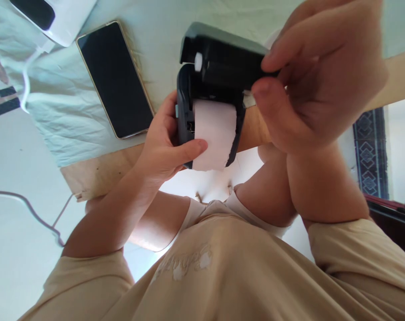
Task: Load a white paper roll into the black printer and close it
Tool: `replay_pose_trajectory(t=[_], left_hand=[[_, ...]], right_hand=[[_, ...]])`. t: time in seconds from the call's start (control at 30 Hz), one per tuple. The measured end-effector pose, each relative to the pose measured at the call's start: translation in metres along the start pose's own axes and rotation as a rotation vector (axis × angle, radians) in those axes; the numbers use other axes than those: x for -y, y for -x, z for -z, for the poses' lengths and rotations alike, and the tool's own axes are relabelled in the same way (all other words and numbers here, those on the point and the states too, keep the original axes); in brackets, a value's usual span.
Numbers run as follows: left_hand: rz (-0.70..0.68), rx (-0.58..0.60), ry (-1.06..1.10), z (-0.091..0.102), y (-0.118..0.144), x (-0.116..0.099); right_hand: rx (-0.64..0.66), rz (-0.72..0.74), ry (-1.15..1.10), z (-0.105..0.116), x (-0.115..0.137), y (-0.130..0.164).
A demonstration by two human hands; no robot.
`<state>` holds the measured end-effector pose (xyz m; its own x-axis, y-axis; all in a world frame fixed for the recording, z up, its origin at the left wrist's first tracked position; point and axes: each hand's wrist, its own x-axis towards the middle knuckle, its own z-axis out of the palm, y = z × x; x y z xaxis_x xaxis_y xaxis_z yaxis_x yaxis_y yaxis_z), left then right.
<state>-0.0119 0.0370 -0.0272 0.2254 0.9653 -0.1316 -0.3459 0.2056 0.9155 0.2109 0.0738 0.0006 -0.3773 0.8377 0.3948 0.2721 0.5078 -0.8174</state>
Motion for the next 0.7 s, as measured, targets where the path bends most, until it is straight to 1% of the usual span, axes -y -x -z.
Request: replay_pose_trajectory(t=[0.07,0.1,0.17,0.23,0.3,0.37,0.5,0.6,0.67,0.7], left_hand=[[0.0,-0.011,-0.023,0.001,0.0002,0.001],[-0.006,-0.006,-0.025,0.0017,0.0003,0.0016],[0.0,0.02,-0.016,0.0028,0.0001,0.003],[0.017,0.039,0.013,0.0032,-0.0002,0.0041],[0.028,0.028,0.044,0.0027,-0.0001,0.0045],[0.023,0.013,0.066,0.0017,0.0005,0.0038],[0.029,0.002,0.064,0.0012,0.0021,0.0009],[0.055,-0.002,0.061,0.0019,0.0016,-0.0005],[0.077,-0.012,0.074,0.0016,0.0002,0.0003],[0.075,-0.017,0.089,0.0013,-0.0006,0.0011]], right_hand=[[-0.135,0.15,0.156,0.0007,0.004,-0.0011],[-0.169,0.204,0.228,0.0005,0.0058,-0.0022],[-0.142,0.24,0.284,-0.0004,0.0071,-0.0051],[-0.069,0.318,0.242,-0.0015,0.0051,-0.0079],[0.008,0.381,0.192,-0.0024,0.0014,-0.0095],[0.059,0.378,0.159,-0.0028,-0.0016,-0.0096],[0.099,0.341,0.168,-0.0014,0.0002,-0.0073],[0.146,0.227,0.212,-0.0021,0.005,-0.0057],[0.11,0.197,0.19,-0.0056,0.0069,-0.0051],[0.069,0.192,0.176,-0.0082,0.0075,-0.0048]])
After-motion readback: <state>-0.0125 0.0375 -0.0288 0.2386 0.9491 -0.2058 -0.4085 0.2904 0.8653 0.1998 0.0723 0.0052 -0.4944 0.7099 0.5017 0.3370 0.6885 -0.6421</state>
